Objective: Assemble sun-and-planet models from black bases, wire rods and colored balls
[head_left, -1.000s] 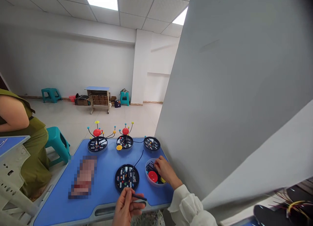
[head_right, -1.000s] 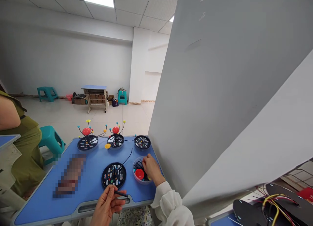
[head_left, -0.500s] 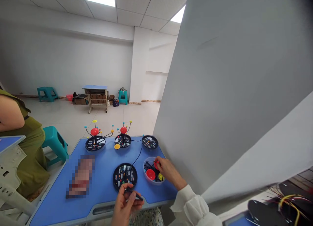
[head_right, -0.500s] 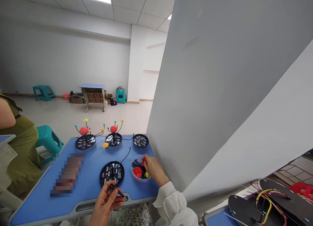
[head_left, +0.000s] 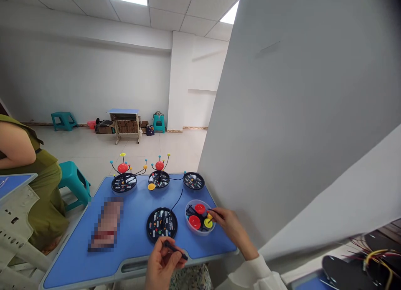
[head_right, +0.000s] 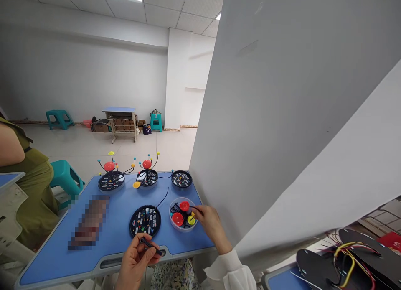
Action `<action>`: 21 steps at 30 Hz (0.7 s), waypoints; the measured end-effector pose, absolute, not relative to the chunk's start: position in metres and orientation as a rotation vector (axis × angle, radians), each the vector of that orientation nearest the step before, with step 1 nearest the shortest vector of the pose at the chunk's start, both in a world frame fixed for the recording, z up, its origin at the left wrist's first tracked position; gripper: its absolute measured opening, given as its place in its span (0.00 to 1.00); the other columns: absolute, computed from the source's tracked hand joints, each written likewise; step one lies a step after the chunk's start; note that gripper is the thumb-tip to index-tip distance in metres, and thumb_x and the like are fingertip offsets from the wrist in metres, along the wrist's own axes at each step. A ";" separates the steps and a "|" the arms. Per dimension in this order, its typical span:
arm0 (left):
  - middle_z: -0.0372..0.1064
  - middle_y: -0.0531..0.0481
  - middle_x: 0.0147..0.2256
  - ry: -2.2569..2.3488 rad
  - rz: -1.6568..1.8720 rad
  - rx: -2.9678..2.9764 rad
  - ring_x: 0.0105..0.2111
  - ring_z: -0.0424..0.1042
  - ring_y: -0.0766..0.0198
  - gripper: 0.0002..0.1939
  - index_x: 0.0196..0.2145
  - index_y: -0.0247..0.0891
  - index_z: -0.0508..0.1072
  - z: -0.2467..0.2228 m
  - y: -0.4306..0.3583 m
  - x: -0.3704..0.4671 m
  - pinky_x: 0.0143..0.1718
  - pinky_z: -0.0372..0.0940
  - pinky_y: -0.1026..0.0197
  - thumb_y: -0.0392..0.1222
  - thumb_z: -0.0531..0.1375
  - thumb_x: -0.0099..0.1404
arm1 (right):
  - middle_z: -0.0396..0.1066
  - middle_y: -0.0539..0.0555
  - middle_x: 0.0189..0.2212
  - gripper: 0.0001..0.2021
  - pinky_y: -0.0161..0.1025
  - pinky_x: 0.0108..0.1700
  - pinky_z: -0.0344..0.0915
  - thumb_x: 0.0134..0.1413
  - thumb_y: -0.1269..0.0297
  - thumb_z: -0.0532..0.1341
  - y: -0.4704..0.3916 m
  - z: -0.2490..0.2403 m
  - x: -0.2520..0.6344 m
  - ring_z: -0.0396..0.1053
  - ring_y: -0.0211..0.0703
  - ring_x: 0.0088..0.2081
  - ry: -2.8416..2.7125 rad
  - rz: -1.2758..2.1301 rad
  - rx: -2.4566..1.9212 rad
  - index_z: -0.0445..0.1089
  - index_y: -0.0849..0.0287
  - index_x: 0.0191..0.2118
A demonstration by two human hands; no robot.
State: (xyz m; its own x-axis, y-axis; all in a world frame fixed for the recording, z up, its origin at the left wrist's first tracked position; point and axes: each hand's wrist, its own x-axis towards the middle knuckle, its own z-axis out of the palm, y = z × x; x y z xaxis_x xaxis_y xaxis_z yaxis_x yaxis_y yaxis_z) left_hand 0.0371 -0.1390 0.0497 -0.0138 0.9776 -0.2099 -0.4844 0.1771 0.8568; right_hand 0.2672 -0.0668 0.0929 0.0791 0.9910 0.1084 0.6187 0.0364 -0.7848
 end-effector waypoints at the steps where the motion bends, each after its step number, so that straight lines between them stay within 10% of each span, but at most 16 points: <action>1: 0.76 0.53 0.24 0.980 1.310 0.662 0.20 0.77 0.61 0.25 0.32 0.41 0.69 0.051 -0.139 0.036 0.23 0.71 0.62 0.56 0.73 0.42 | 0.77 0.54 0.23 0.20 0.40 0.31 0.68 0.54 0.48 0.56 -0.070 0.093 0.266 0.74 0.48 0.28 -1.561 0.685 -1.634 0.76 0.56 0.25; 5: 0.77 0.51 0.23 1.051 1.360 0.617 0.20 0.77 0.58 0.25 0.27 0.40 0.68 0.053 -0.137 0.030 0.22 0.72 0.61 0.56 0.74 0.39 | 0.81 0.58 0.34 0.23 0.45 0.40 0.73 0.44 0.44 0.66 -0.099 0.090 0.243 0.77 0.53 0.37 -1.165 0.878 -1.366 0.79 0.58 0.38; 21: 0.77 0.54 0.24 1.079 1.549 0.645 0.23 0.78 0.59 0.21 0.24 0.41 0.68 0.077 -0.154 0.026 0.27 0.74 0.61 0.54 0.73 0.44 | 0.82 0.55 0.29 0.11 0.45 0.39 0.78 0.39 0.54 0.73 -0.158 0.092 0.180 0.79 0.53 0.32 -0.921 1.062 -1.184 0.82 0.53 0.30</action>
